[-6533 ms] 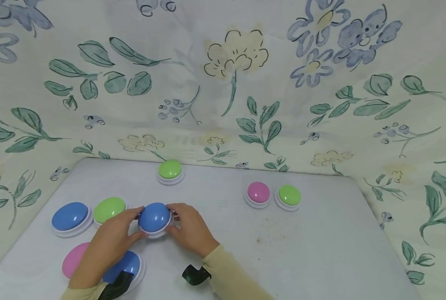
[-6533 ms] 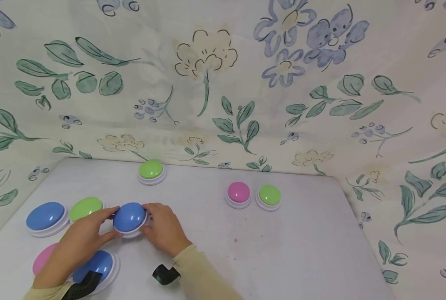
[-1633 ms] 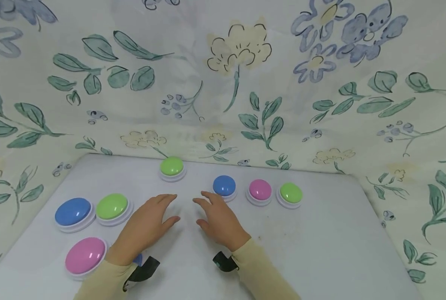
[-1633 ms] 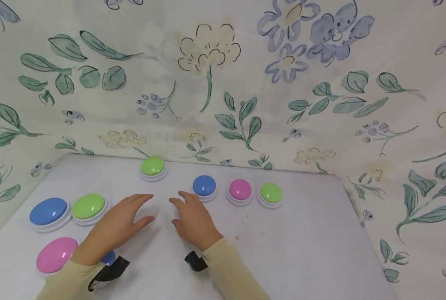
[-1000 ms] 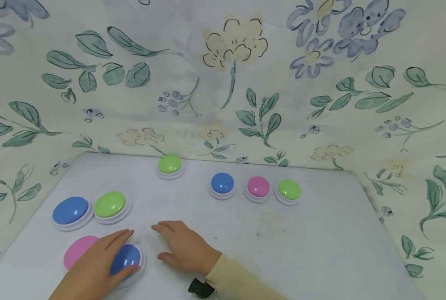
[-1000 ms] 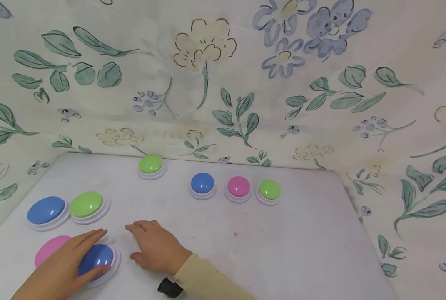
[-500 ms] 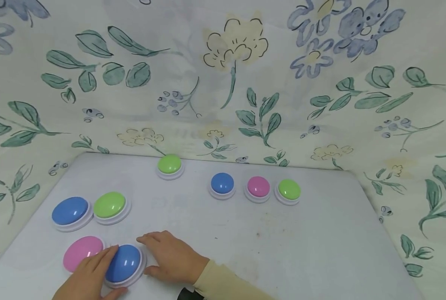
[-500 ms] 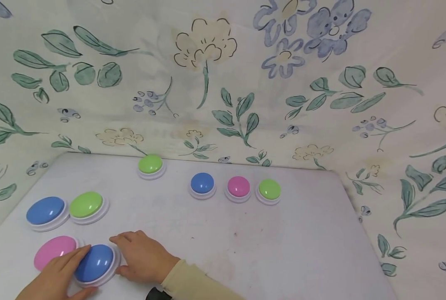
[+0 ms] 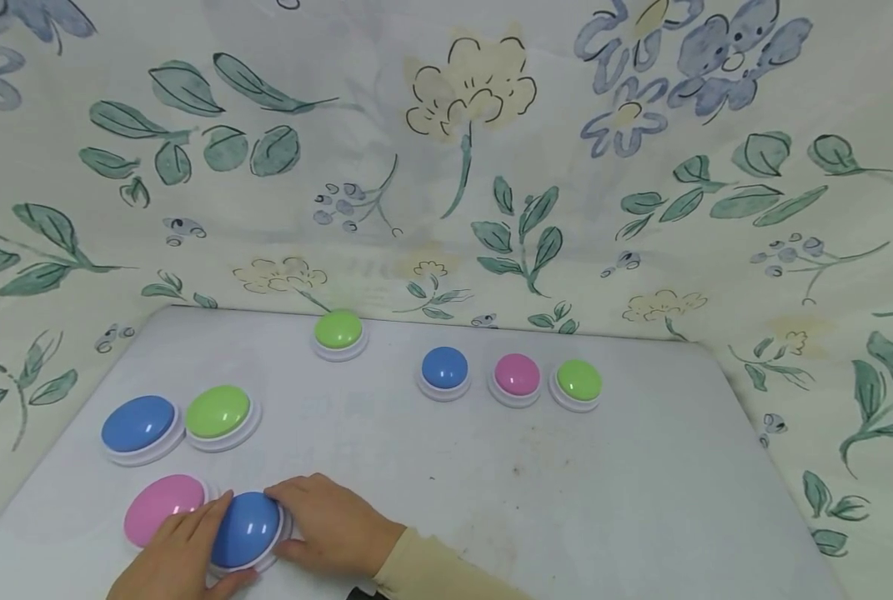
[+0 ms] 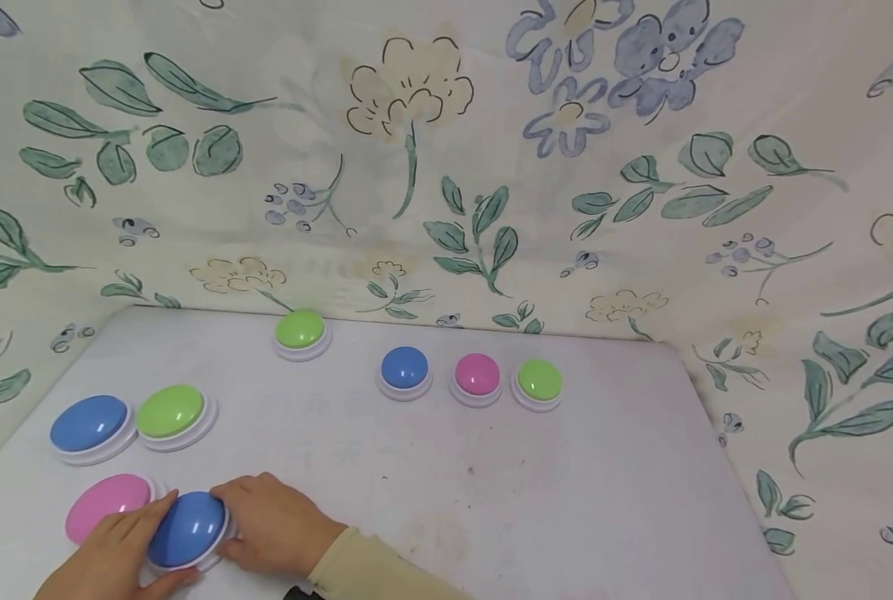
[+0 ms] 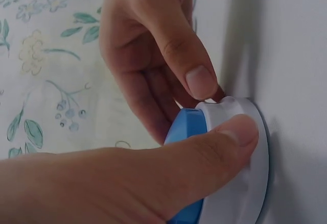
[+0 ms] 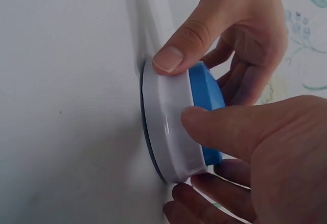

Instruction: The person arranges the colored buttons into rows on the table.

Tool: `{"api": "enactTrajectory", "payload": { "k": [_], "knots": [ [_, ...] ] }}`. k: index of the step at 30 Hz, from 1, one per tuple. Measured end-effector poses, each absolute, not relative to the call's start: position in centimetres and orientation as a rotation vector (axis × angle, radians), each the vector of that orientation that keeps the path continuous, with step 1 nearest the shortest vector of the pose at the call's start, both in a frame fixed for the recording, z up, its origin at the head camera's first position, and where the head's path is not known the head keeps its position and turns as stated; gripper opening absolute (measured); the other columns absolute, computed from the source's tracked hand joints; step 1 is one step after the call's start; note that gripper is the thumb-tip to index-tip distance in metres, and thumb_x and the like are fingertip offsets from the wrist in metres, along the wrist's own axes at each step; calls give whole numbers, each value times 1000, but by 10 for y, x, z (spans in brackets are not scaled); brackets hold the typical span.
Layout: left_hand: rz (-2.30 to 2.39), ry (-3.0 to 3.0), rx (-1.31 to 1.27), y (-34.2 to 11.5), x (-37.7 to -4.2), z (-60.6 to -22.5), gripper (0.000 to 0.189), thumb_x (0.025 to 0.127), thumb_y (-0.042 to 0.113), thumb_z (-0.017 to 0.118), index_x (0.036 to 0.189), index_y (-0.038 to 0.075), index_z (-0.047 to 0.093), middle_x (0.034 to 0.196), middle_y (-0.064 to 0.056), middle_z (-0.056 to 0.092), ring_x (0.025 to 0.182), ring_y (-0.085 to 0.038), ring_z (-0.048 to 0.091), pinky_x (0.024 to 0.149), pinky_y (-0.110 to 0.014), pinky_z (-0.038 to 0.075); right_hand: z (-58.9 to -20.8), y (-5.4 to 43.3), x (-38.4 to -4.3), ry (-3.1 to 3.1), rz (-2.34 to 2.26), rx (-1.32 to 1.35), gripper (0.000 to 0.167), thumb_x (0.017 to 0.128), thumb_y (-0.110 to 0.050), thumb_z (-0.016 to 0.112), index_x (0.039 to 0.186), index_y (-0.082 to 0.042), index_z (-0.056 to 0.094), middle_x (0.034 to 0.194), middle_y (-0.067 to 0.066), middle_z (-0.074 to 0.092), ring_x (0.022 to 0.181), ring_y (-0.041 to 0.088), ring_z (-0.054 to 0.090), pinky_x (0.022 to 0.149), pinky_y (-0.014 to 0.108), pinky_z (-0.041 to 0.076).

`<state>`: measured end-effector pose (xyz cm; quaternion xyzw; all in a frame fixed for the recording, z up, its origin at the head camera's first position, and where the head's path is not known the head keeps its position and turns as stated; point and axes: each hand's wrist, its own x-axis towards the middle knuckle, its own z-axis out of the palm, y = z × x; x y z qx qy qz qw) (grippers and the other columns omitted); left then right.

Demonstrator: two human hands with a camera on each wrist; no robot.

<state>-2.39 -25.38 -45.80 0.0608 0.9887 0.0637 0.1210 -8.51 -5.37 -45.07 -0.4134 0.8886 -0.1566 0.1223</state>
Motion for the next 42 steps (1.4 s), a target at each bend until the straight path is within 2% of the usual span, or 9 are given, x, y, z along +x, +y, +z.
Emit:
{"api": "enactTrajectory", "payload": {
  "k": [7,15,23,31,42],
  "knots": [
    [161,2920,221,-258,-24,-464,116,67,77,72,135,-13,48,120,-24,62,104,-40,58,88,-58,56,-452,-58,-84,2622,-460,-1187,59,94,-38,71,146,-18,49,143,-15,53,128,-5,46,108,10,35],
    [151,2944,211,-250,-27,-456,116,67,76,72,138,-12,47,121,-22,62,105,-37,59,88,-54,57,-451,-55,-87,2657,-478,-1198,59,94,-36,72,145,-17,50,142,-13,55,128,-3,48,108,10,34],
    [170,2914,189,-239,-34,-445,112,68,65,79,141,-12,43,127,-28,57,108,-42,56,91,-57,54,-448,-49,-92,2672,-520,-1173,58,93,-33,73,145,-16,51,142,-13,55,128,-2,49,107,10,36],
    [199,3016,183,-227,-41,-438,103,68,48,89,139,-13,46,128,-31,56,113,-46,54,95,-60,51,-446,-41,-100,2729,-568,-1229,58,92,-29,75,143,-10,52,140,-6,58,126,3,52,108,11,35],
    [299,3130,304,-218,-51,-430,94,71,36,90,138,-14,47,130,-32,56,115,-45,54,94,-62,51,-440,-32,-113,2735,-644,-1129,58,93,-25,74,145,-12,51,143,-6,56,129,4,51,108,12,37]
  ]
}}
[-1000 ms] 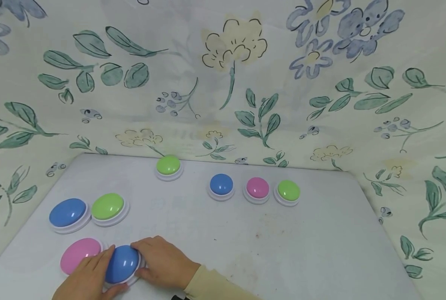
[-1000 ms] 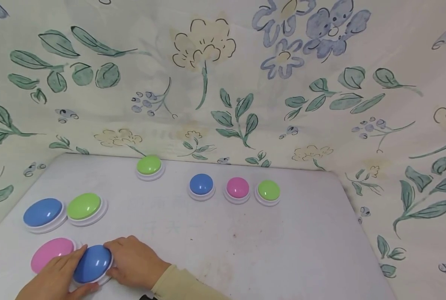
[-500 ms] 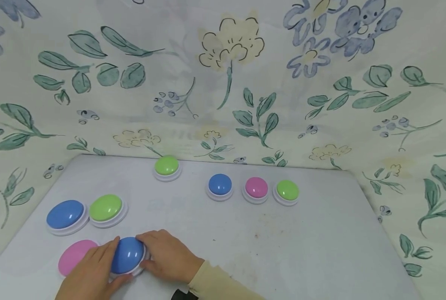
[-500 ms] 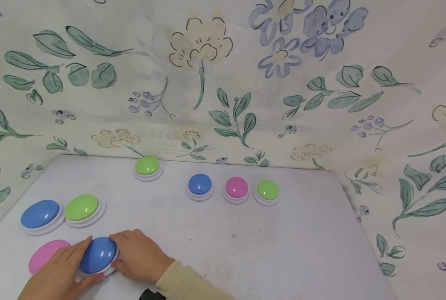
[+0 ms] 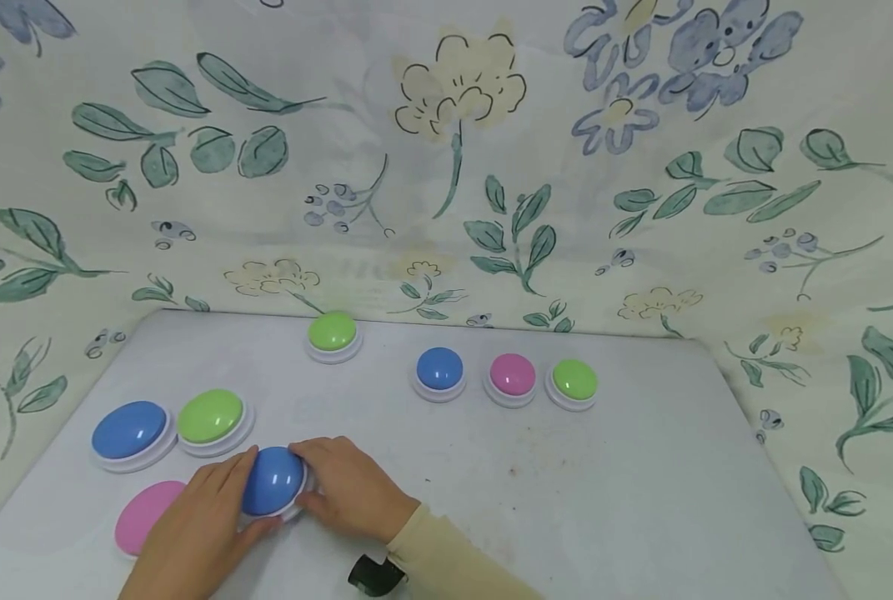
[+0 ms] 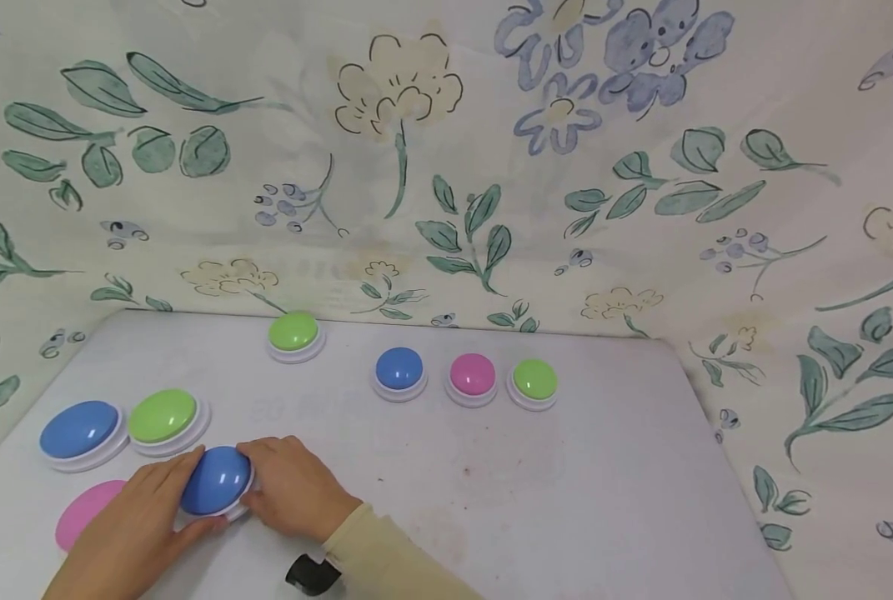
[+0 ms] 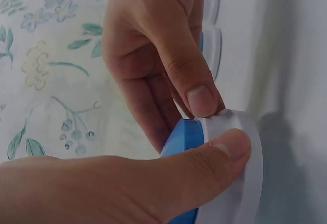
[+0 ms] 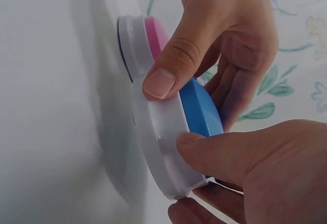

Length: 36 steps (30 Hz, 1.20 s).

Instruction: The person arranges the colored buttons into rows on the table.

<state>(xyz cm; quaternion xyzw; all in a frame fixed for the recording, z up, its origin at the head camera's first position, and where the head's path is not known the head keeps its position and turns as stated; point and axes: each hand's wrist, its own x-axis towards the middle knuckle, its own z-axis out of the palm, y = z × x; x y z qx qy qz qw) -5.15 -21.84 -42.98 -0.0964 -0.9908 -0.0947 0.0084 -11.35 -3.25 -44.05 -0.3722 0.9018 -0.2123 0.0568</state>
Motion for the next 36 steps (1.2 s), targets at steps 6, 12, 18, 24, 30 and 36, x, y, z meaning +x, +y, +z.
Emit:
{"api": "enactTrajectory", "payload": {
  "k": [6,12,18,24,30,36],
  "knots": [
    [-328,-3059,-325,-212,-62,-426,92,73,32,90,140,-13,45,130,-33,55,116,-47,55,90,-63,52,-437,-28,-123,2759,-686,-1098,57,93,-23,74,144,-10,52,142,-4,58,129,6,52,109,14,37],
    [-378,-3042,-323,-202,-76,-422,88,76,28,89,140,-13,45,132,-34,54,117,-48,55,91,-64,52,-436,-22,-134,2759,-757,-1040,56,93,-18,73,144,-8,53,143,-1,58,130,10,53,110,17,38],
    [-381,-2974,-383,-194,-90,-419,86,76,24,89,139,-15,45,133,-34,54,119,-48,55,94,-62,51,-435,-15,-143,2755,-862,-961,56,94,-15,72,145,-7,51,143,1,57,128,11,54,108,17,41],
    [-398,-2920,-433,-187,-102,-417,86,76,22,89,139,-16,44,132,-35,54,117,-49,56,96,-61,50,-435,-8,-147,2776,-917,-883,55,95,-14,71,146,-8,51,141,1,58,118,7,58,101,14,45],
    [-461,-2939,-416,-181,-110,-415,85,77,19,88,140,-17,42,134,-37,52,121,-51,53,100,-62,47,-436,-3,-152,2783,-972,-861,55,94,-12,71,145,-6,51,139,3,60,112,7,60,97,12,47],
    [-523,-2953,-402,-175,-121,-415,84,78,14,87,141,-16,40,137,-37,49,125,-51,49,103,-62,45,-440,1,-155,2788,-1073,-788,56,95,-11,70,146,-6,49,140,6,58,116,11,59,97,14,48]
  ]
}}
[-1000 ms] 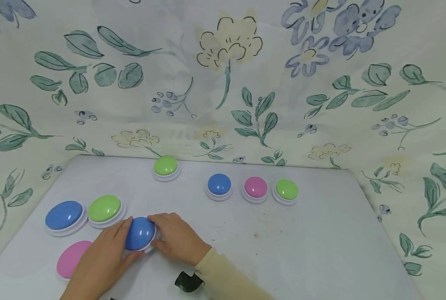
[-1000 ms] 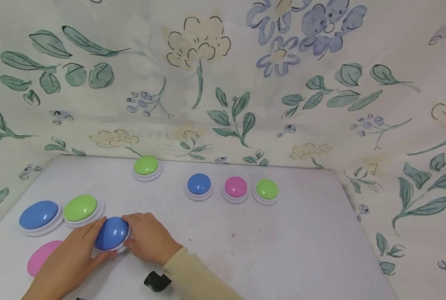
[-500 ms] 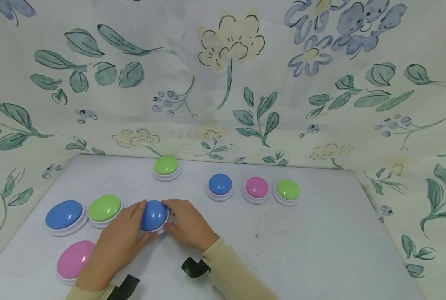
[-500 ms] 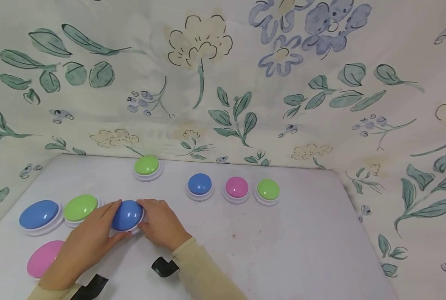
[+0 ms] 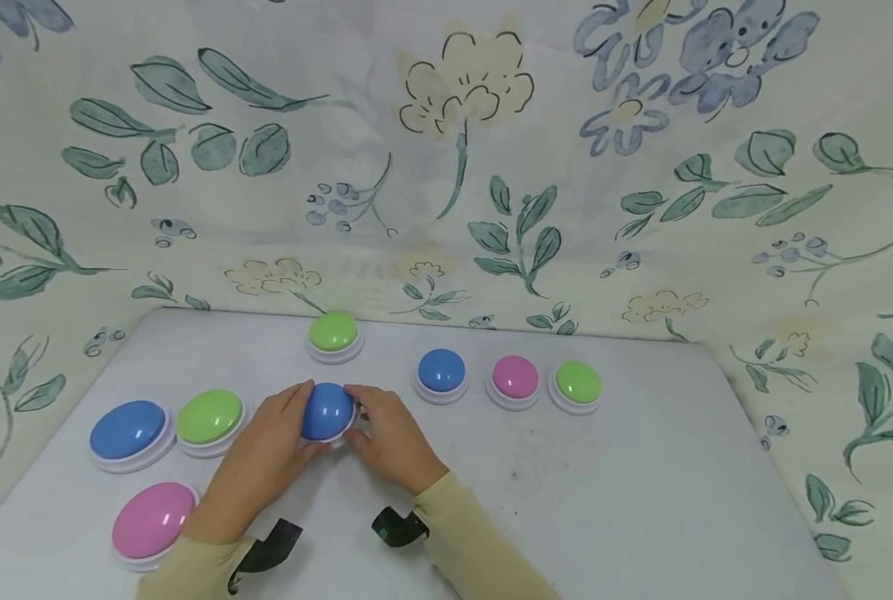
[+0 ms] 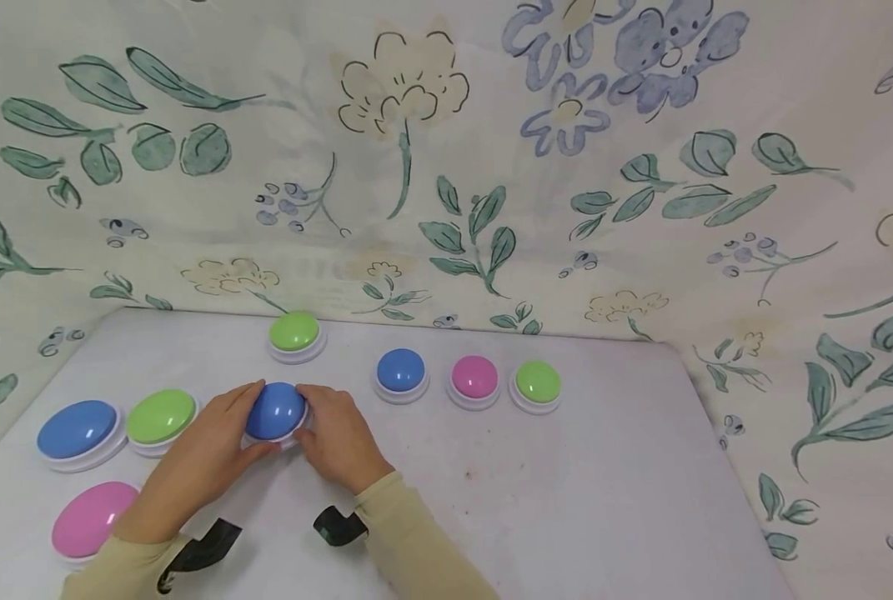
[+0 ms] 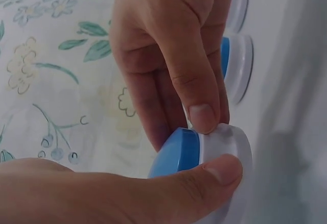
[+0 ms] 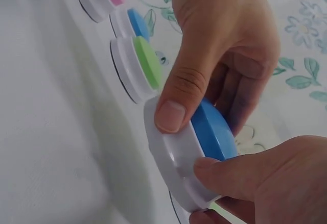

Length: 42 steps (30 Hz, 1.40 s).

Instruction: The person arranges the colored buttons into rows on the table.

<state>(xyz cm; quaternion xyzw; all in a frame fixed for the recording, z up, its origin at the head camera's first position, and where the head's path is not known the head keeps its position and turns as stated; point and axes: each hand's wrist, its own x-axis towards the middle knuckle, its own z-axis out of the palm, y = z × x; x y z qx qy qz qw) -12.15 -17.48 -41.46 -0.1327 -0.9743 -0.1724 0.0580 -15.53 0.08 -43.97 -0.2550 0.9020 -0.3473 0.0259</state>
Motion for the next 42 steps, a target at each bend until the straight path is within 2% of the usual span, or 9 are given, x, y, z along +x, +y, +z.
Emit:
{"api": "enactTrajectory", "payload": {
  "k": [16,26,35,42],
  "knots": [
    [-629,-2924,-366,-161,-143,-415,83,76,3,87,142,-17,39,138,-37,48,127,-50,48,106,-62,42,-448,6,-166,2805,-1260,-676,55,95,-6,68,146,0,47,144,13,55,122,20,60,100,19,49],
    [-724,-2914,-352,-156,-161,-422,79,79,-1,83,141,-19,38,138,-39,47,128,-52,46,109,-63,38,-455,7,-171,2787,-1302,-619,60,95,-8,67,149,0,41,149,14,49,127,21,56,107,26,46],
    [-769,-2878,-381,-151,-175,-433,75,81,-3,80,142,-18,38,140,-38,47,131,-51,45,111,-61,36,-456,10,-173,2786,-1349,-619,65,94,-9,67,151,1,38,156,18,40,145,30,37,119,42,32],
    [-774,-2838,-421,-149,-185,-441,76,82,-1,79,142,-18,37,141,-37,46,131,-50,45,113,-60,36,-460,10,-176,2785,-1354,-602,68,94,-10,68,152,2,35,159,21,32,147,32,33,120,43,29]
  ]
}}
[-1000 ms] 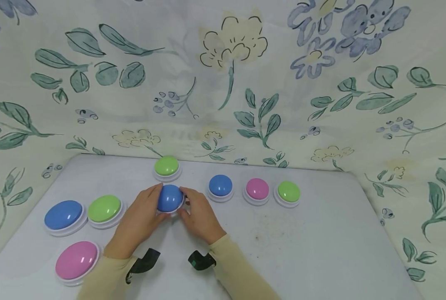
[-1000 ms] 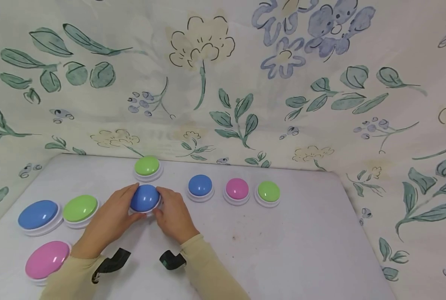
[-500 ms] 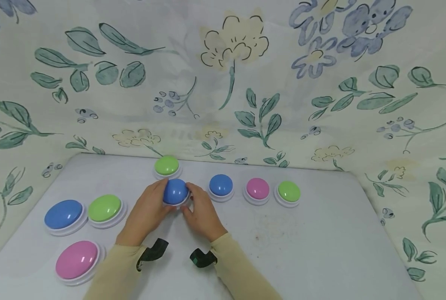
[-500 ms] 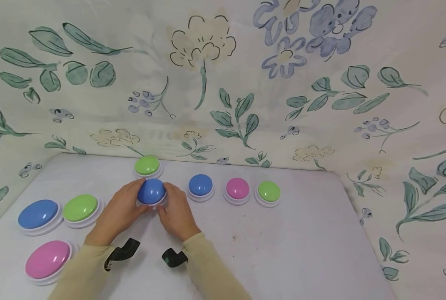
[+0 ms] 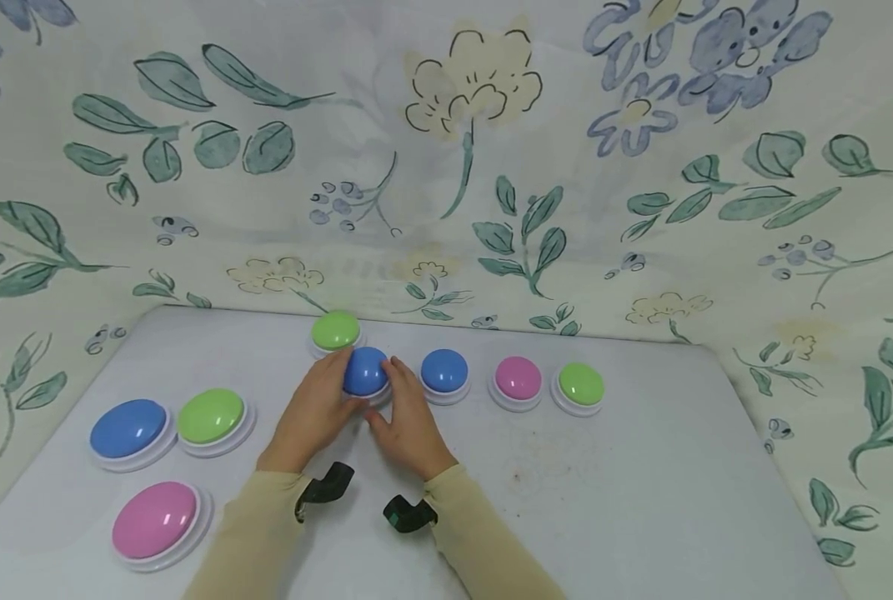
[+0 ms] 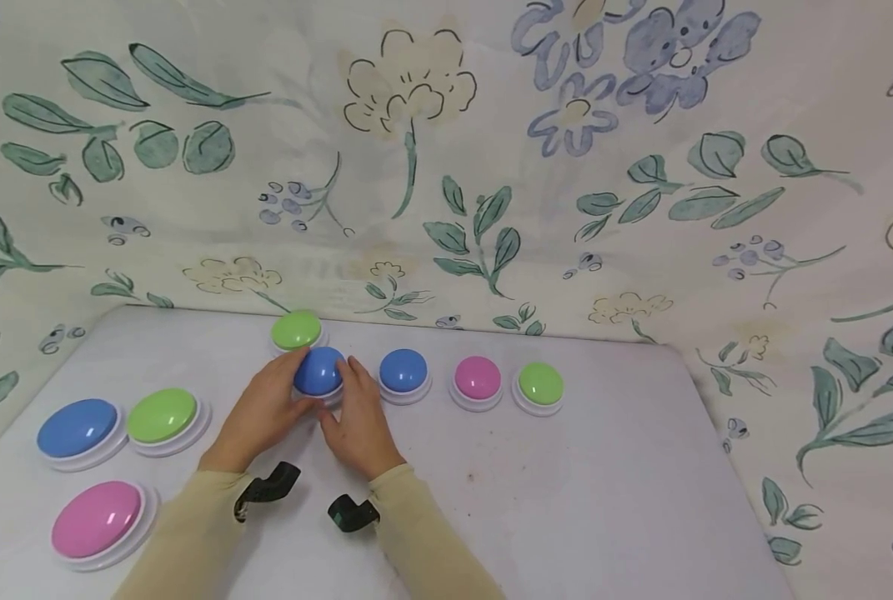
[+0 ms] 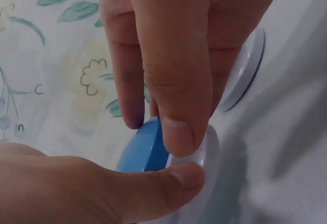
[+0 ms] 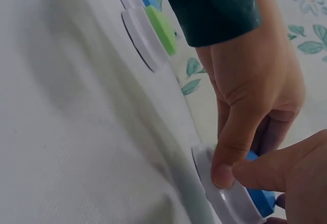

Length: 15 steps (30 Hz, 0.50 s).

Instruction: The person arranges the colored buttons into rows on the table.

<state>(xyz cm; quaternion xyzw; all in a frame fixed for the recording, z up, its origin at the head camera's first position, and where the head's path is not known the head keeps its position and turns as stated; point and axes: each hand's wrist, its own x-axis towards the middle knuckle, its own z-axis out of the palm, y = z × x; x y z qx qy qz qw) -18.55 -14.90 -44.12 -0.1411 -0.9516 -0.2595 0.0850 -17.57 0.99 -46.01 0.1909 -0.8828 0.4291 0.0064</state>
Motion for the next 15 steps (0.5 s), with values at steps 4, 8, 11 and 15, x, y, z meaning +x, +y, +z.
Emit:
{"api": "enactTrajectory", "payload": {
  "k": [4,8,11,15],
  "knots": [
    [-803,-2841,-414,-146,-191,-445,77,83,-1,79,143,-19,35,143,-38,44,133,-50,43,114,-59,34,-462,10,-177,-2778,1370,582,71,94,-11,68,154,2,32,161,20,28,148,32,30,121,43,28],
    [-817,-2845,-400,-144,-196,-450,78,83,0,79,144,-20,34,144,-38,42,135,-50,41,115,-58,33,-464,11,-178,-2809,1390,555,74,94,-13,67,155,1,29,163,19,24,150,31,27,121,43,26],
    [-827,-2857,-382,-143,-198,-452,78,84,1,79,144,-20,34,145,-38,42,135,-50,41,116,-58,32,-465,10,-179,-2824,1392,547,75,94,-14,67,156,1,27,164,18,21,151,31,25,122,43,25],
    [-835,-2847,-388,-141,-201,-456,77,83,1,79,143,-21,35,144,-38,42,135,-50,41,116,-58,31,-466,12,-180,-2817,1385,575,75,93,-13,66,155,4,27,164,21,21,151,33,24,122,44,24]
  ]
}}
